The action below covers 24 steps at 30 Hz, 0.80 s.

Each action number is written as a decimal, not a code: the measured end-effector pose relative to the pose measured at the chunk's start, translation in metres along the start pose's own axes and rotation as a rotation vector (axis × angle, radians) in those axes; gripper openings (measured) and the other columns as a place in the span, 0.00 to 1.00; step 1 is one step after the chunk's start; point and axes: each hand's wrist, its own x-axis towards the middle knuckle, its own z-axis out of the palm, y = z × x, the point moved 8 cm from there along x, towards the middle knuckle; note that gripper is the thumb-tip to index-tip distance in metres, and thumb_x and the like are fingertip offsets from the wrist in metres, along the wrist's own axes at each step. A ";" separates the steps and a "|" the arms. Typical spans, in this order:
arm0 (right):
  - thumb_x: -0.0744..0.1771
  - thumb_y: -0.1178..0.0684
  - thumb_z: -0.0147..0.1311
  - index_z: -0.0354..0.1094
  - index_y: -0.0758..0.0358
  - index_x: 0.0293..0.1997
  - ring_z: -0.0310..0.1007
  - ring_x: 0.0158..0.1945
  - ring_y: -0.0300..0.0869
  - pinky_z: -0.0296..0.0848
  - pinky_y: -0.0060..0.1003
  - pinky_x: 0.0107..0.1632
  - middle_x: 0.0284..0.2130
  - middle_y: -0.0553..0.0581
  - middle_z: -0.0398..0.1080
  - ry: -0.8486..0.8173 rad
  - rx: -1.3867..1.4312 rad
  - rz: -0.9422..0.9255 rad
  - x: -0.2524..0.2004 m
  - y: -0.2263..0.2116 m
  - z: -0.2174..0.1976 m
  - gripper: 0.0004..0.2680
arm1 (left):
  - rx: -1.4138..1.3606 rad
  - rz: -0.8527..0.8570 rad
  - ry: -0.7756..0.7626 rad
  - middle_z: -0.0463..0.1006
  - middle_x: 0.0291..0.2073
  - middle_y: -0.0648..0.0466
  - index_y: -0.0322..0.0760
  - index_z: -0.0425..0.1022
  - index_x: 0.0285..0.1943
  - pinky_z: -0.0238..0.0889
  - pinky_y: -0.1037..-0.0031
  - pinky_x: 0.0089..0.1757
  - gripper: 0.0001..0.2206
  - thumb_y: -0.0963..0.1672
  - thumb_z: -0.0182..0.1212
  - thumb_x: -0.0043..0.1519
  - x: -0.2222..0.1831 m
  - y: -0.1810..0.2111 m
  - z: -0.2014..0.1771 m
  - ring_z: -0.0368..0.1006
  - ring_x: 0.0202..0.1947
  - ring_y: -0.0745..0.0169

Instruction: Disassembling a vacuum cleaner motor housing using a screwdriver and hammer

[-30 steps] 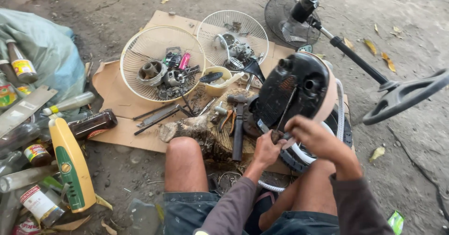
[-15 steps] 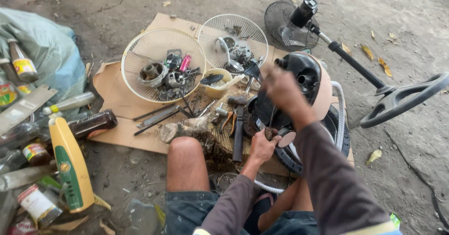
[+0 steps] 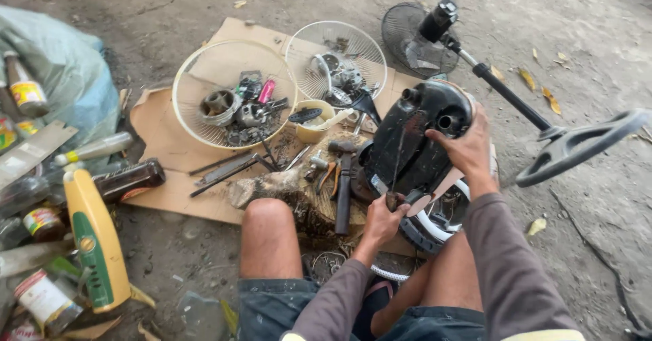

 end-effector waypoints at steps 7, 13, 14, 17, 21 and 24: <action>0.51 0.42 0.77 0.60 0.51 0.65 0.58 0.66 0.55 0.51 0.47 0.69 0.57 0.60 0.62 0.137 0.010 -0.099 0.007 0.016 0.018 0.37 | -0.026 0.075 -0.085 0.83 0.37 0.43 0.44 0.81 0.51 0.71 0.58 0.42 0.15 0.49 0.71 0.57 -0.005 -0.007 0.009 0.79 0.42 0.46; 0.55 0.49 0.74 0.56 0.50 0.69 0.50 0.70 0.55 0.41 0.49 0.70 0.60 0.63 0.59 0.066 0.045 -0.084 0.008 0.026 0.021 0.36 | 0.106 0.223 0.001 0.80 0.40 0.35 0.36 0.77 0.57 0.73 0.49 0.42 0.19 0.49 0.67 0.61 -0.022 0.046 -0.017 0.78 0.45 0.32; 0.55 0.49 0.74 0.56 0.50 0.69 0.50 0.70 0.55 0.41 0.49 0.70 0.60 0.63 0.59 0.075 0.044 -0.077 0.005 0.027 0.021 0.36 | 0.111 0.226 -0.008 0.80 0.40 0.35 0.36 0.77 0.57 0.73 0.49 0.42 0.19 0.49 0.67 0.61 -0.025 0.069 -0.024 0.78 0.45 0.32; 0.54 0.49 0.74 0.56 0.47 0.70 0.49 0.70 0.57 0.39 0.51 0.72 0.63 0.61 0.57 0.064 0.067 -0.061 -0.004 0.012 0.025 0.37 | 0.262 0.136 -0.025 0.82 0.40 0.37 0.50 0.72 0.60 0.71 0.47 0.48 0.22 0.57 0.58 0.62 -0.036 0.131 -0.053 0.78 0.46 0.30; 0.53 0.52 0.72 0.55 0.45 0.72 0.48 0.72 0.62 0.42 0.60 0.71 0.68 0.60 0.55 0.047 0.048 -0.145 -0.015 -0.009 0.028 0.39 | 0.591 0.175 -0.146 0.82 0.39 0.35 0.52 0.59 0.65 0.71 0.45 0.47 0.22 0.50 0.57 0.62 -0.057 0.207 -0.082 0.80 0.44 0.30; 0.52 0.54 0.71 0.57 0.43 0.71 0.48 0.72 0.63 0.42 0.63 0.70 0.69 0.58 0.56 0.063 0.076 -0.164 -0.016 -0.012 0.029 0.39 | 0.785 0.290 -0.157 0.82 0.39 0.37 0.50 0.62 0.67 0.73 0.46 0.44 0.20 0.47 0.54 0.65 -0.077 0.255 -0.099 0.81 0.41 0.32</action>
